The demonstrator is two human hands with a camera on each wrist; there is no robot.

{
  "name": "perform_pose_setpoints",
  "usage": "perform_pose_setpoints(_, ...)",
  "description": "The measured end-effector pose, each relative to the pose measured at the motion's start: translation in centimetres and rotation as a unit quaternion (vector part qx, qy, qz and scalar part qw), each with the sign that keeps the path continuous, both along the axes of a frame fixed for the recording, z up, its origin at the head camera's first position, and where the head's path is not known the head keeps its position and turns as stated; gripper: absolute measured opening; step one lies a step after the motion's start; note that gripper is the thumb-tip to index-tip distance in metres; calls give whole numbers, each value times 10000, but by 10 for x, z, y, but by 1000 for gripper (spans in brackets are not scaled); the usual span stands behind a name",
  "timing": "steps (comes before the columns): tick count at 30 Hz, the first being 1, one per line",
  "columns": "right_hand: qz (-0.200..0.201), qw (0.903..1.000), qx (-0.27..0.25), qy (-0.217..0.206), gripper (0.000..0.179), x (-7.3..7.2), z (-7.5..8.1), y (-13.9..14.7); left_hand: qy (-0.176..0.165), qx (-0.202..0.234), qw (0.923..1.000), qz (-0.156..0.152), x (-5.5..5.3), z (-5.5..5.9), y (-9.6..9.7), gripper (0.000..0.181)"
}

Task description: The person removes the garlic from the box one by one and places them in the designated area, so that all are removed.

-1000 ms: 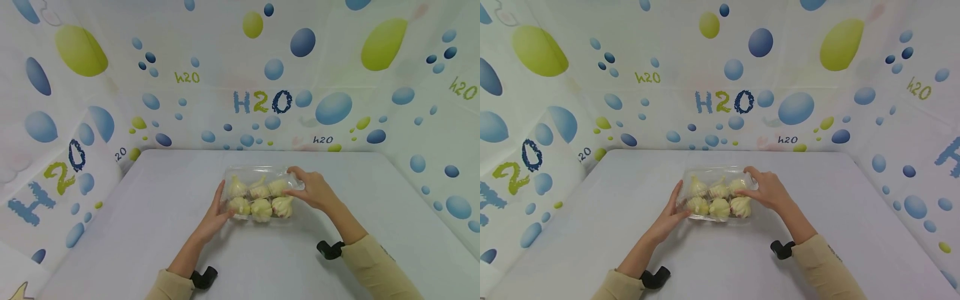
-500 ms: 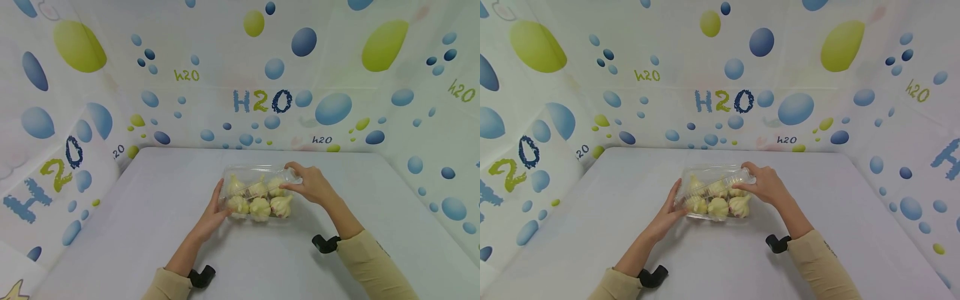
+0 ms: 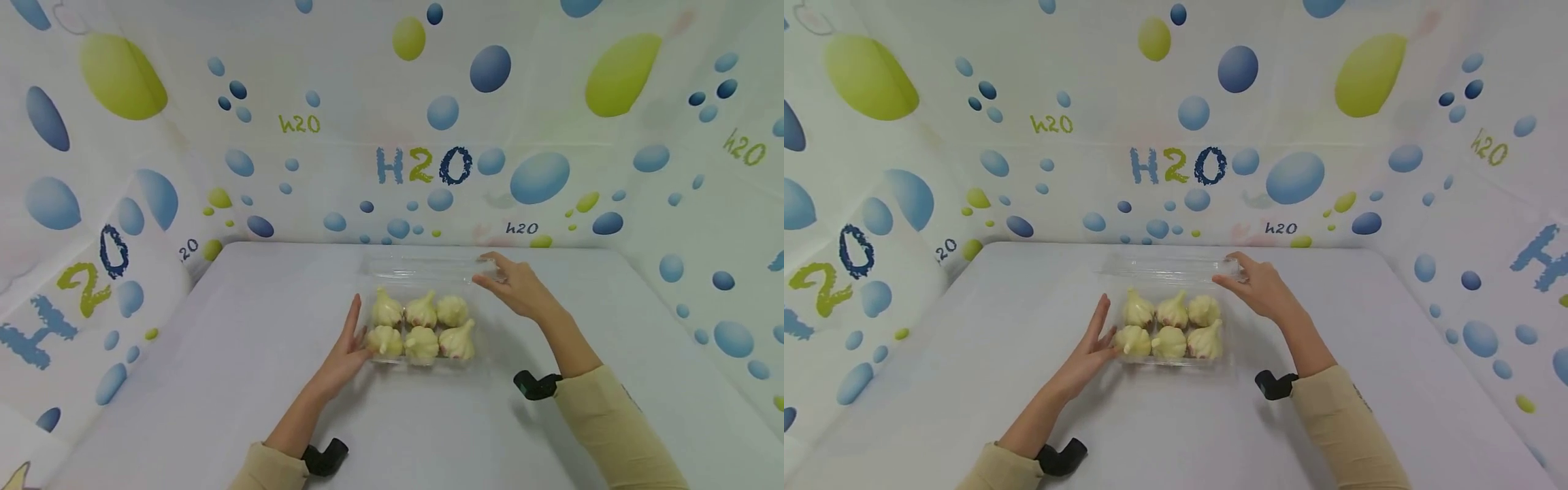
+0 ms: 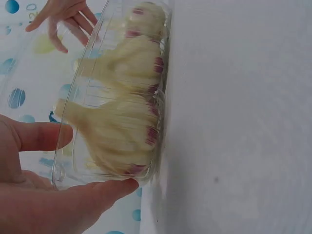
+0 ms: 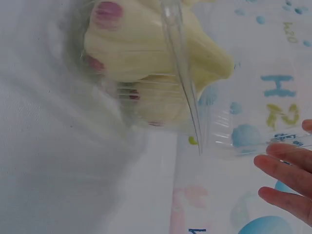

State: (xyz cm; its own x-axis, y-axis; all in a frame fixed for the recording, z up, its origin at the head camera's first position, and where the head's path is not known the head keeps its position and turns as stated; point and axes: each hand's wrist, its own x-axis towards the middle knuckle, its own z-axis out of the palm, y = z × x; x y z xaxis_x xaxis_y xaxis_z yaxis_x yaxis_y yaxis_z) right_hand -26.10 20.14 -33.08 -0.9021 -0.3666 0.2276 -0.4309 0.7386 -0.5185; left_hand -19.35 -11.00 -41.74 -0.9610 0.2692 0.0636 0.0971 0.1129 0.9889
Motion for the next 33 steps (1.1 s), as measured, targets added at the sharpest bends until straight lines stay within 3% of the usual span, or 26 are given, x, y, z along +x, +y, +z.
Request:
perform_pose_setpoints(5,-186,9997,-140,-113,63,-7,2,0,-84,-133,9999,-34,-1,-1,2,92)
perform_pose_setpoints(11,-516,9979,-149,-360,80,-15,10,-3,46,-185,9998,-57,-3,-1,4,91)
perform_pose_setpoints(18,-349,9969,-561,-426,73,-24,11,-3,62,-275,9994,-180,-3,3,3,90)
perform_pose_setpoints(26,-181,9957,-889,-207,66,-32,-5,-1,79,-424,9987,-260,-2,8,2,98)
perform_pose_setpoints(33,-71,9914,-1307,94,65,-38,-21,-3,290,-719,9968,-194,-4,6,2,99)
